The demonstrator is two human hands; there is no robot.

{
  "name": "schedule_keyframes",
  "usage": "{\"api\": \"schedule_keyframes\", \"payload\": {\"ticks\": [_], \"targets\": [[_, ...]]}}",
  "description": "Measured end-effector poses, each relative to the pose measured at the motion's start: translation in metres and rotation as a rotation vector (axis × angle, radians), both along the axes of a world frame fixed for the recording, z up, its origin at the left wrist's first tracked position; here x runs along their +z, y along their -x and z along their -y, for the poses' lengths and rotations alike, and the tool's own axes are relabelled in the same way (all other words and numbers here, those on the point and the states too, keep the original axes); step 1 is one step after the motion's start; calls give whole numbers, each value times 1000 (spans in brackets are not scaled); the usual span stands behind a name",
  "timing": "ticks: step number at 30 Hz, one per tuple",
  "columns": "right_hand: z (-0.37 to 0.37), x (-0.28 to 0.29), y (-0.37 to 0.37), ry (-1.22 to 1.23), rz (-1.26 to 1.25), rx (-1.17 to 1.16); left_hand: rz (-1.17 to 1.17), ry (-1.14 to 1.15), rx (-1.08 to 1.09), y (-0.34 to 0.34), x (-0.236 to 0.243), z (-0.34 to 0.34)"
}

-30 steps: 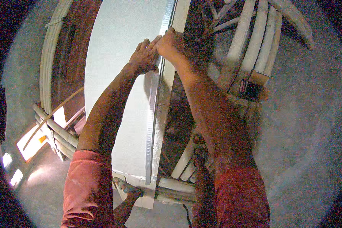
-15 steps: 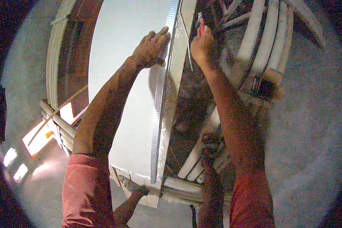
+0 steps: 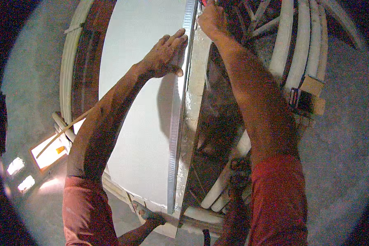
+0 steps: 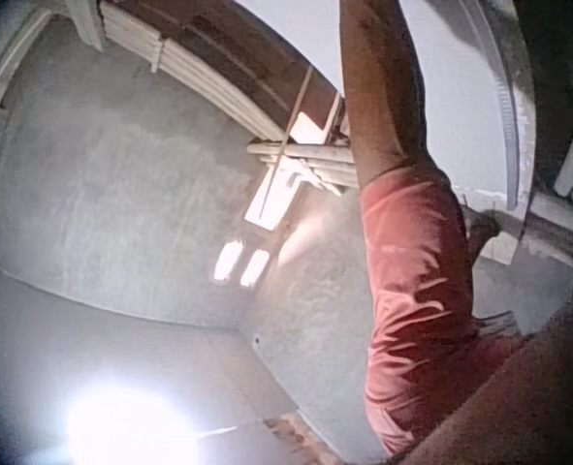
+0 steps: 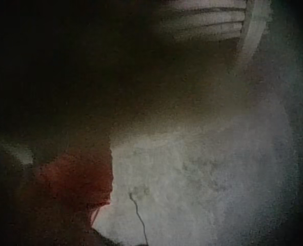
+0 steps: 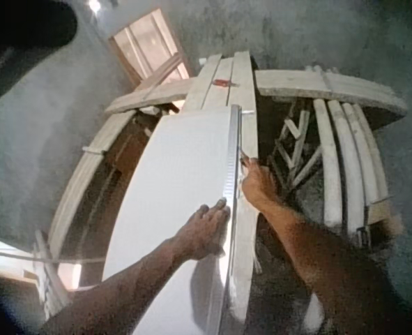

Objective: The person uses a utility knife and a metal ruler to score a long line across a piece of drywall board. They سپس use the knife to cut through the board along the scored line while working on a bamboo scaffolding platform.

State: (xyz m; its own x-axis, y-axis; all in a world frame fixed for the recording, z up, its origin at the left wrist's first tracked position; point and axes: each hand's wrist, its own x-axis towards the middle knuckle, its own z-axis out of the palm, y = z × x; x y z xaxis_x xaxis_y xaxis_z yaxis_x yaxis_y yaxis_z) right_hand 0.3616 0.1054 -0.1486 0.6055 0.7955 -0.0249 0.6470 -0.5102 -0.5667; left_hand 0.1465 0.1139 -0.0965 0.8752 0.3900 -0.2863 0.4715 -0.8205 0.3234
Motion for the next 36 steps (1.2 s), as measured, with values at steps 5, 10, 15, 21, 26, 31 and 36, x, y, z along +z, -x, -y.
{"api": "schedule_keyframes", "payload": {"ticks": [5, 10, 15, 21, 26, 31, 36], "targets": [[6, 6, -54, -39, 42, -129, -76, 1, 3, -6, 9, 1], [-20, 7, -72, -289, 55, -93, -104, 40, 42, -6, 14, 3], [-39, 28, -18, -120, -122, 12, -97, 27, 23, -6, 16, 3], [-20, 48, 16, -12, -231, -4, -90, 8, 3, -6, 16, 2], [-12, 33, 6, 61, -170, 52, -45, -34, 19, -4, 9, 3], [6, 34, -76, 230, 79, -148, -5, -56, 16, -4, 6, 2], [15, 16, -109, -133, -199, -114, -59, -33, 23, -6, 11, 3]]}}
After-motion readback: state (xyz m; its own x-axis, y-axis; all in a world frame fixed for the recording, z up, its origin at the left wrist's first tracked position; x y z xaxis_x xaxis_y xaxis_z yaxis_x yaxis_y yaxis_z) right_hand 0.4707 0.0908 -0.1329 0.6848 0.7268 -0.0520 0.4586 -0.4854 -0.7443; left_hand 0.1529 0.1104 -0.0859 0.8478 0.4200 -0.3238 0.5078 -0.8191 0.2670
